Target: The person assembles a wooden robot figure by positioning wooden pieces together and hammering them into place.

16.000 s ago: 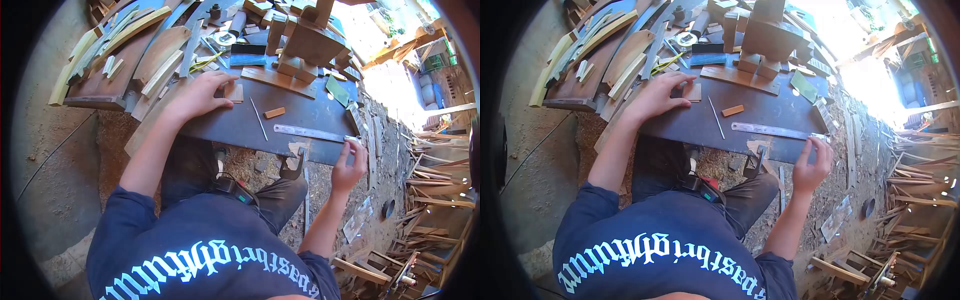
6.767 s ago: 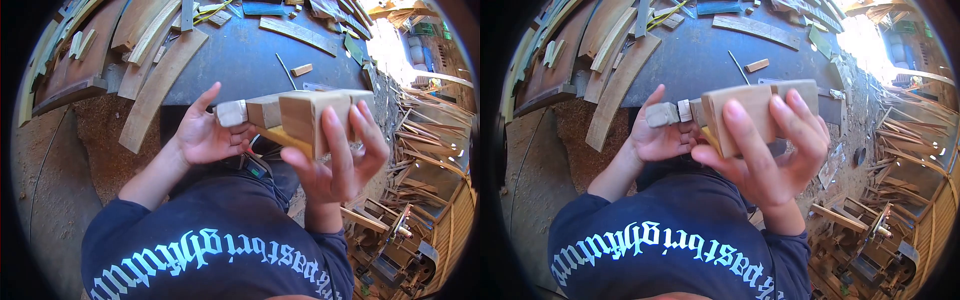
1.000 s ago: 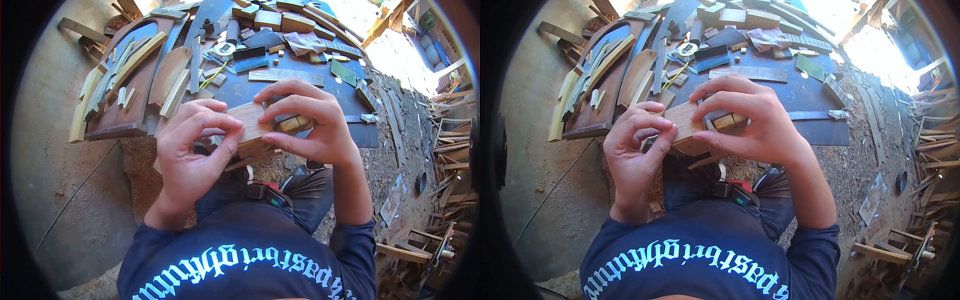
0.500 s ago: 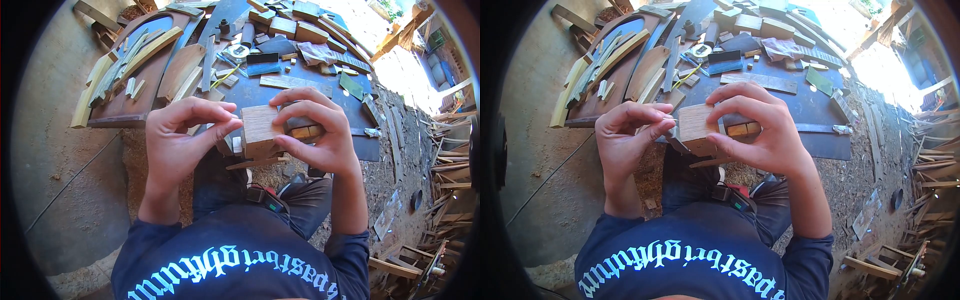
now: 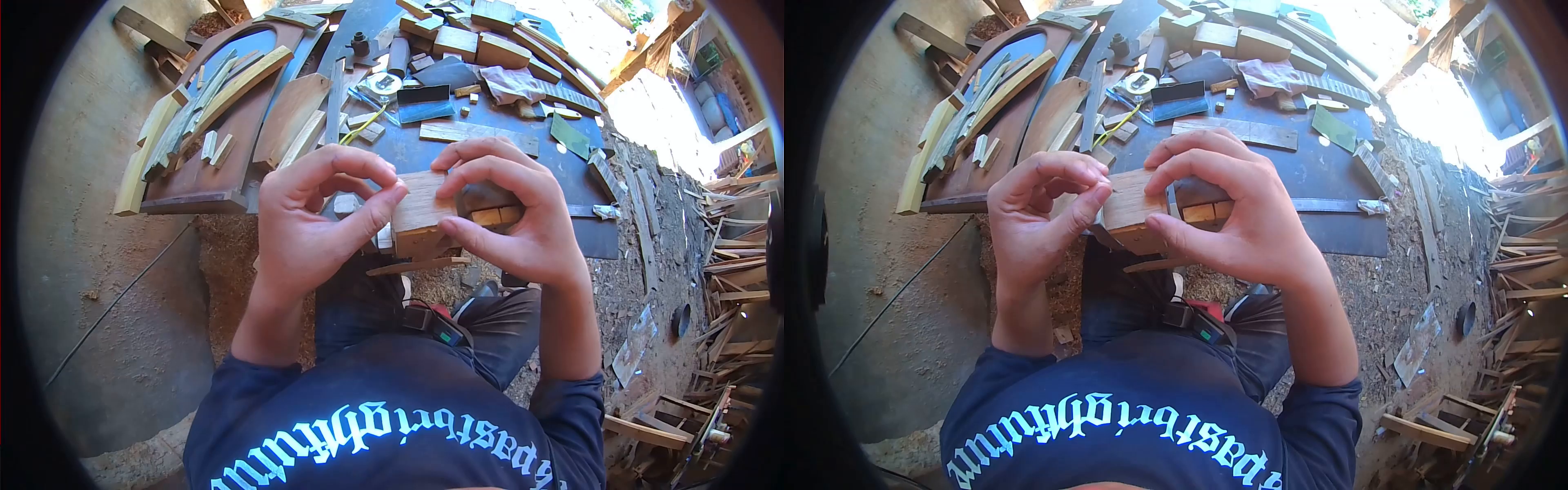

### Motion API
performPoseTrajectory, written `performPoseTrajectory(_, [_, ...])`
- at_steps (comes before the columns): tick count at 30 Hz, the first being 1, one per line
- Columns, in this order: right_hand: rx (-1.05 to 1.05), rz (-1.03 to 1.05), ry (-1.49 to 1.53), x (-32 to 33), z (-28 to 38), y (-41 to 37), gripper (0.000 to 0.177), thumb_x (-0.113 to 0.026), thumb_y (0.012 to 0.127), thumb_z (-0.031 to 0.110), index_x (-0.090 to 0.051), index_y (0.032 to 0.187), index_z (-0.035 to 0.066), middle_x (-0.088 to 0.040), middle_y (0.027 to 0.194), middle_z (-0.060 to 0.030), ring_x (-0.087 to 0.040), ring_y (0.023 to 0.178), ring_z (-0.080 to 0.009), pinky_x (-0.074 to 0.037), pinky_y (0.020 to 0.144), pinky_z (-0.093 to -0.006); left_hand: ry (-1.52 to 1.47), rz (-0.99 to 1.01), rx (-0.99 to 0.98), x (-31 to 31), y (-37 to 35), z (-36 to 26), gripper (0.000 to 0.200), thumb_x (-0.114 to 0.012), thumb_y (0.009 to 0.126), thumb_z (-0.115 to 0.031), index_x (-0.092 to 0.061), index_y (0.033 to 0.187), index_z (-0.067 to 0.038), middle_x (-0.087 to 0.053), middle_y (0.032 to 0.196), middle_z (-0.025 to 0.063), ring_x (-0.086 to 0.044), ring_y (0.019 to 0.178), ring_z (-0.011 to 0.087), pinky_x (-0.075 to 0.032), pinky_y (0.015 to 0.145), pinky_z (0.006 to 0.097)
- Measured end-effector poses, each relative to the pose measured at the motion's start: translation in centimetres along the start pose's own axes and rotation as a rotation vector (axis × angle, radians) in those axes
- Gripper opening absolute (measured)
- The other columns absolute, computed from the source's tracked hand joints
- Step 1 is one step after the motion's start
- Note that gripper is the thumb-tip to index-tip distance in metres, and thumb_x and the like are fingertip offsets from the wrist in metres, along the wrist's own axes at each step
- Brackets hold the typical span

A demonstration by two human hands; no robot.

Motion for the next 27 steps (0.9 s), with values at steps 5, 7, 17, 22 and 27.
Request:
performPoseTrajectory(5, [0.007,-0.003,0.000,0.0,-0.2,-0.1,0.025,-0.084,0.077,0.014,-0.072,0.097,0.005,-0.071,0.114,-0.0107,-0.068,0.107,-0.0259,-0.052,0.095,-0.0366,0.026,-0.006,-0.032,-1.0,0.5,0.3,0.016,-0.079,0.087,0.003,-0.074,0.102,0.001,-0.075,0.098,0.0076,-0.071,0.090,0.0109,-0.057,0.081,0.0253])
performPoseTrajectory(7, [0.014,0.000,-0.006,0.1,-0.2,-0.2,0.025,-0.084,0.077,0.014,-0.072,0.097,0.004,-0.070,0.114,-0.0117,-0.068,0.107,-0.0251,-0.053,0.094,-0.0359,0.071,-0.022,-0.025,-1.0,0.5,0.3,0.016,-0.079,0.086,0.003,-0.074,0.102,0.002,-0.076,0.097,0.0079,-0.071,0.090,0.0114,-0.057,0.082,0.0257])
performPoseTrajectory(17, [-0.009,-0.037,0.024,0.0,-0.3,-0.3,0.024,-0.084,0.078,0.015,-0.073,0.097,0.006,-0.071,0.112,-0.0082,-0.066,0.109,-0.0271,-0.051,0.099,-0.0383,0.205,0.061,-0.143,-1.5,0.3,-0.7,0.026,-0.074,0.087,0.009,-0.079,0.110,-0.001,-0.074,0.105,0.0120,-0.071,0.101,0.0194,-0.054,0.090,0.0292])
performPoseTrajectory(22, [0.010,-0.049,0.012,-0.1,-0.3,-0.3,0.024,-0.083,0.079,0.015,-0.073,0.098,0.006,-0.072,0.113,-0.0088,-0.067,0.110,-0.0275,-0.051,0.100,-0.0389,0.239,0.088,-0.119,-2.0,0.6,-0.7,0.026,-0.073,0.090,0.006,-0.078,0.114,-0.001,-0.074,0.105,0.0105,-0.069,0.100,0.0171,-0.052,0.090,0.0282])
performPoseTrajectory(27, [0.011,-0.061,0.015,0.0,-0.5,-0.3,0.023,-0.082,0.079,0.015,-0.073,0.098,0.007,-0.072,0.113,-0.0094,-0.067,0.111,-0.0284,-0.051,0.100,-0.0395,0.113,0.031,-0.074,-2.4,0.4,0.3,0.024,-0.072,0.092,0.003,-0.078,0.115,-0.002,-0.074,0.103,0.0086,-0.068,0.099,0.0148,-0.052,0.088,0.0280])
Point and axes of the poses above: each hand's wrist, its own y-axis towards the middle knuckle, its own x-axis out of the back of the hand, z = x × y, the point moved 7 cm from there along y, towards the middle knuckle
